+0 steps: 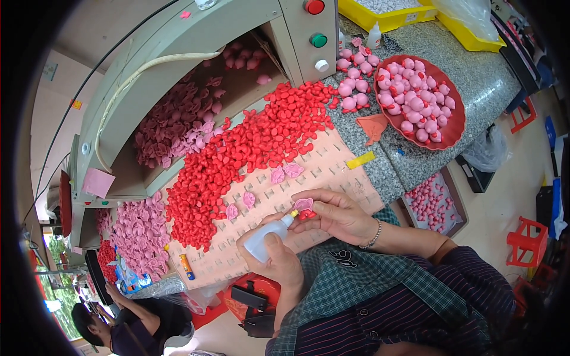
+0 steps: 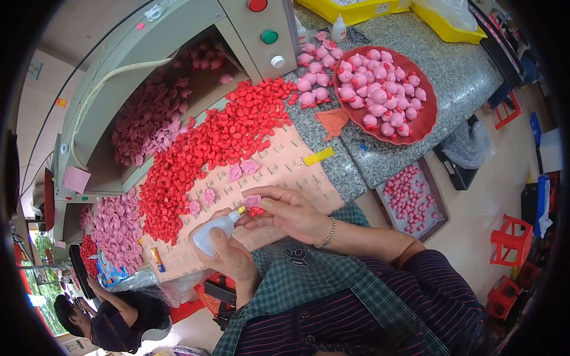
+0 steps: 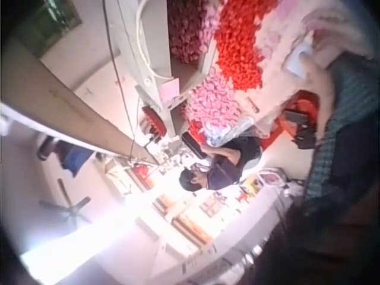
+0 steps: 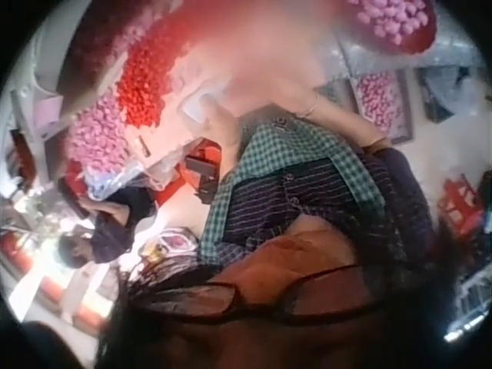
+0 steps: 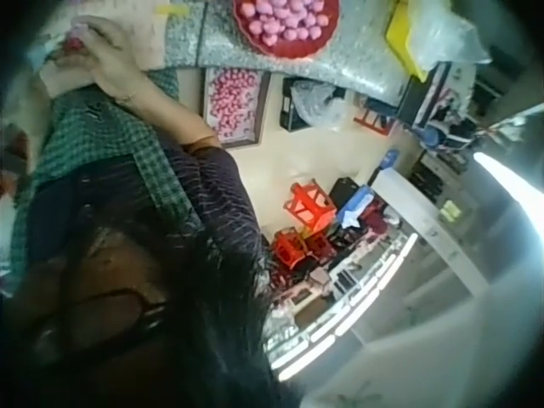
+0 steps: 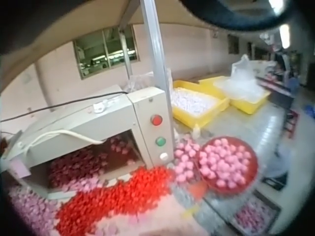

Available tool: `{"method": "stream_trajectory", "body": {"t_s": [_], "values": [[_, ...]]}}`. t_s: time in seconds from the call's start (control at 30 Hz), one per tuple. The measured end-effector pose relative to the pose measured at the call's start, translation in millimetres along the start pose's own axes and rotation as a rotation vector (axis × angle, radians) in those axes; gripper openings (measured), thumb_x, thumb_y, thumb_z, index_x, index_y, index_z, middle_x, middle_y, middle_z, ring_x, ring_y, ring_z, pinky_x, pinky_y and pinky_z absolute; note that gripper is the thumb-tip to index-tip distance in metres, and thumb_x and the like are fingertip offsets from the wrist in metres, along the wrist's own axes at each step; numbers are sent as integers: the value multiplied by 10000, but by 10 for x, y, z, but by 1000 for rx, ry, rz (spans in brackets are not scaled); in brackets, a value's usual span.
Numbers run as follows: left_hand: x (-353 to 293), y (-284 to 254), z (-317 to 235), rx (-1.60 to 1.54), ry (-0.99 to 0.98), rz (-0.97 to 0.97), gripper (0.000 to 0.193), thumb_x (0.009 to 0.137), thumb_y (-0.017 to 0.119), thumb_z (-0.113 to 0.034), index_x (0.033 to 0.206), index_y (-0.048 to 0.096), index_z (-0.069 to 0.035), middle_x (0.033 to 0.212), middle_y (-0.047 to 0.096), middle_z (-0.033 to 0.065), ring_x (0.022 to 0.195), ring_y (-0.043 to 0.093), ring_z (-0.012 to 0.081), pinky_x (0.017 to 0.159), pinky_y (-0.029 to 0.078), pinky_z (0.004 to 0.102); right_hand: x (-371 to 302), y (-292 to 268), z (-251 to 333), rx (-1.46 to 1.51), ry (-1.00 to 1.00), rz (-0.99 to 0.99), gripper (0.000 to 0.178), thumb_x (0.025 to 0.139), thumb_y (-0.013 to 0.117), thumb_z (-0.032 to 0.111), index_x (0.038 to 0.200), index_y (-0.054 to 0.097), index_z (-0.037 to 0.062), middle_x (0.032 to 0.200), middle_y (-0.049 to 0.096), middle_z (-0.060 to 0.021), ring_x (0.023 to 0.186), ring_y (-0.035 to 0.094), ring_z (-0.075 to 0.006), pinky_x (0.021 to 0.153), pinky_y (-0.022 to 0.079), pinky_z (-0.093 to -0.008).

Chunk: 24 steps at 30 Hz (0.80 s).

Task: Applying adhesive and assembling small pink components onto red toy parts.

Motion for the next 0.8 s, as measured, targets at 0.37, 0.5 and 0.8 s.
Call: {"method": "stream_trajectory", "body": {"t_s": [0.37,0.5,0.8], "values": [[9,13,-9,41,9,30,320,944,619,-199,1036,430,42,948,624,282,888,650,313,807,554,416,7,-5,-18,9,-1,1,413,1044,460,171,1401,431,-37,1273,583,-169,1155,611,-293,1004,504,-427],[21,22,-37,62,34,27,306,950,609,-187,1037,430,45,952,630,286,879,652,308,798,553,396,8,4,-19,-1,4,18,414,1046,457,178,1399,433,-36,1272,584,-166,1152,610,-297,1012,496,-435],[32,-30,-24,118,-11,45,289,953,603,-185,1027,438,40,956,658,240,851,648,251,789,543,354,-12,-30,-25,-29,-11,-27,395,1046,456,180,1378,468,-34,1227,609,-148,1061,630,-232,939,504,-376]]}}
Point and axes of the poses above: each hand's wrist, its own x-axis towards the middle knuckle, its own y-axis out of the palm, z = x × y, the point moved 4 cm from there along x, towards the middle knuckle
